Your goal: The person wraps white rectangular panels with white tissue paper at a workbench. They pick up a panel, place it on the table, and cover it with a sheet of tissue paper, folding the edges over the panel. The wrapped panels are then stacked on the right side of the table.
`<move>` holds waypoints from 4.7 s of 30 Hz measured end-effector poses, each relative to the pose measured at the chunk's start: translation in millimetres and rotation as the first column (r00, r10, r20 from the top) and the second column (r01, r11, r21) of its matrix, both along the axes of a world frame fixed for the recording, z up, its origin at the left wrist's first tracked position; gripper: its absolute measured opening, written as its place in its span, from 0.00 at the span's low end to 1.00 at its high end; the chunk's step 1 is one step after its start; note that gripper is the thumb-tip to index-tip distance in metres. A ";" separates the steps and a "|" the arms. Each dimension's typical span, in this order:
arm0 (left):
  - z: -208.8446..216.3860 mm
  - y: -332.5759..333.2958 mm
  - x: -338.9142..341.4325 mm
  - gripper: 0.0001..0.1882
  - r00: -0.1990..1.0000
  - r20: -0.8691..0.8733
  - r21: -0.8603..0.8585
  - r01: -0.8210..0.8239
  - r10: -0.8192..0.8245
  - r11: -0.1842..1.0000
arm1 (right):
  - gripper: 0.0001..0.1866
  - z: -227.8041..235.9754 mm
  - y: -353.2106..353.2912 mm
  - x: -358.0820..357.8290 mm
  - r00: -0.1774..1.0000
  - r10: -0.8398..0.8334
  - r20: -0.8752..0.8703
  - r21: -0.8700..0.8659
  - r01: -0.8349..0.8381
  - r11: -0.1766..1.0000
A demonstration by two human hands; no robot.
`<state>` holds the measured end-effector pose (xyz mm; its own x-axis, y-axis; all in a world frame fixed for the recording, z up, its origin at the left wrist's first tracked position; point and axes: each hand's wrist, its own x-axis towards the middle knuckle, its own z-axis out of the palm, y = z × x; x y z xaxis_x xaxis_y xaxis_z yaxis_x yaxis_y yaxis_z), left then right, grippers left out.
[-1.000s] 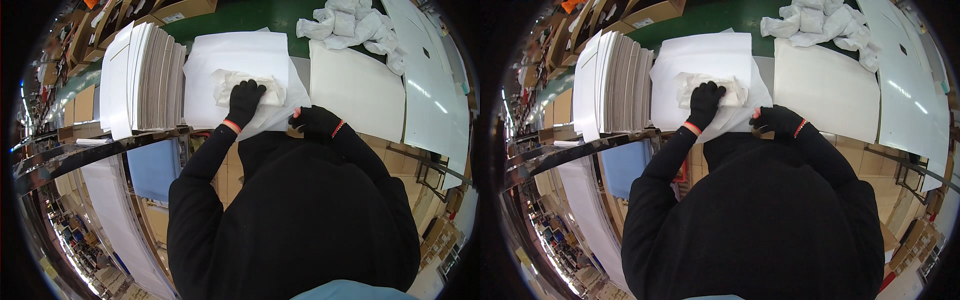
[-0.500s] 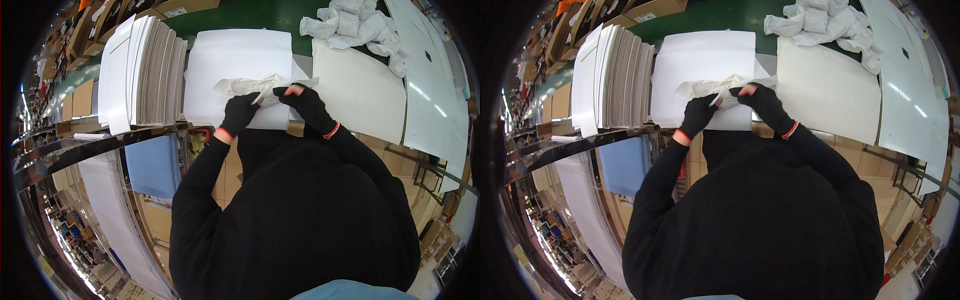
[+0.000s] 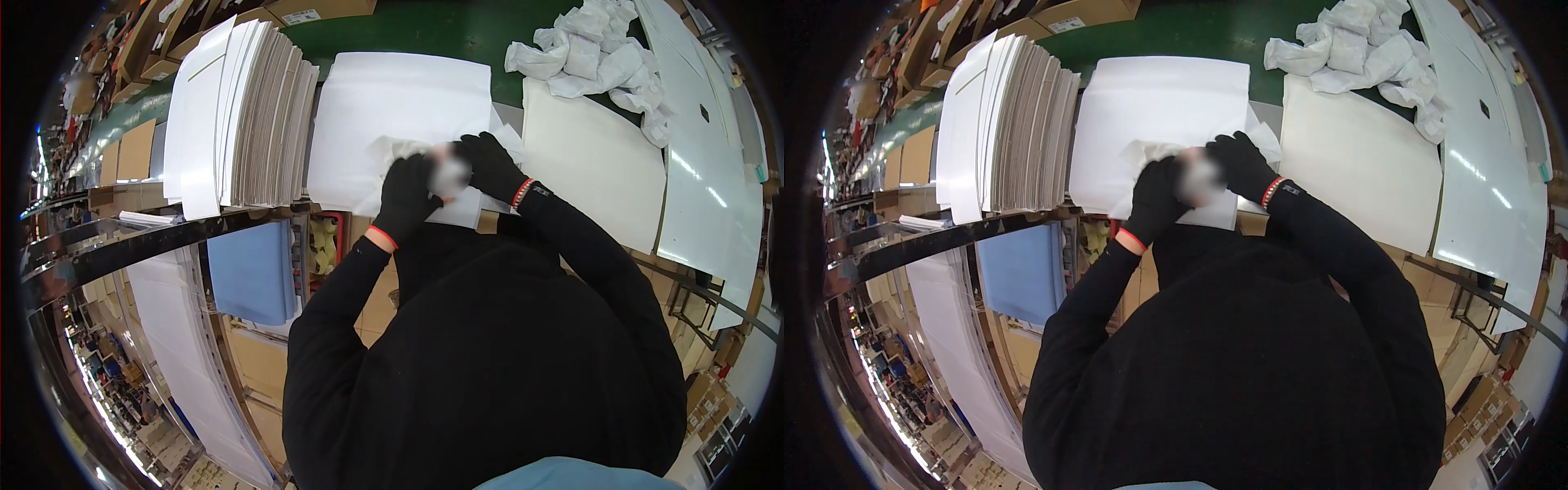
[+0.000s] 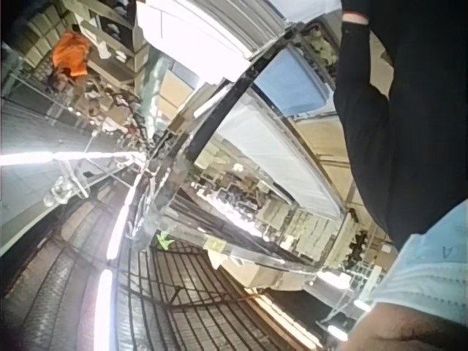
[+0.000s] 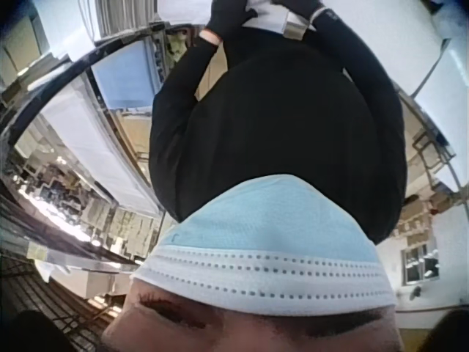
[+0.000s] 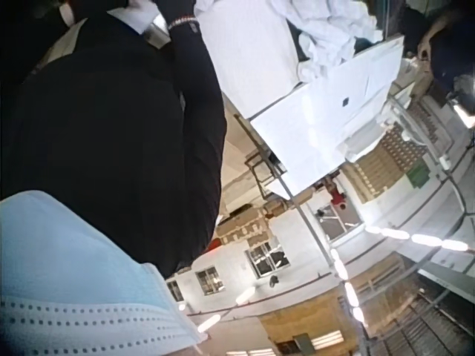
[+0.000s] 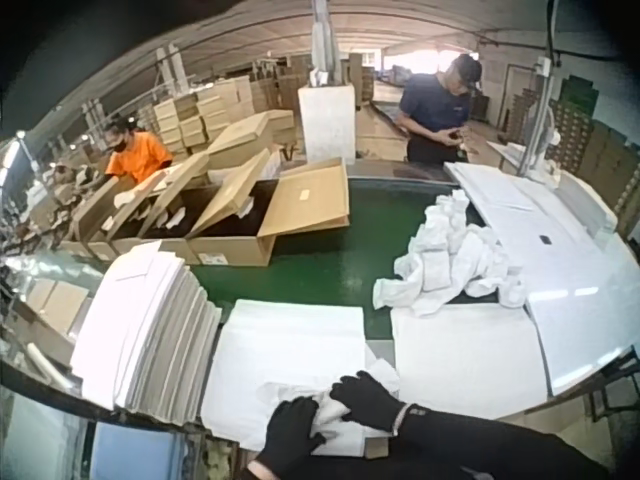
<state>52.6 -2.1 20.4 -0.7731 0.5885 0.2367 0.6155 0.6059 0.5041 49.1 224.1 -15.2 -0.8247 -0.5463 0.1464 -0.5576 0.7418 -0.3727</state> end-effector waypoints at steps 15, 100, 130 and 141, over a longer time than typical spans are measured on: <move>-13.6 -13.8 -78.9 0.31 0.992 0.021 -0.235 -0.120 0.128 0.965 | 0.37 30.1 -22.1 -8.8 0.997 -0.051 -0.051 0.191 0.060 0.980; 106.6 81.4 1.8 0.19 0.732 0.661 0.615 -0.404 -0.164 0.678 | 0.22 123.6 51.1 73.3 0.826 -0.340 0.449 -0.779 0.549 0.303; 112.2 133.8 16.4 0.29 0.508 0.636 0.770 -0.364 -0.581 0.524 | 0.21 102.6 31.2 37.6 0.761 -0.378 0.527 -0.800 0.595 0.081; 84.6 145.2 -3.1 0.06 0.961 0.277 0.645 -0.196 0.013 0.739 | 0.37 130.4 38.4 61.2 0.727 -0.087 0.681 -0.698 0.680 0.224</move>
<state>49.5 143.1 105.0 -0.9048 0.2648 0.3336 0.3733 0.1160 0.9204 110.2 262.5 115.2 -0.9848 0.0918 -0.1476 0.1332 -0.1469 -0.9801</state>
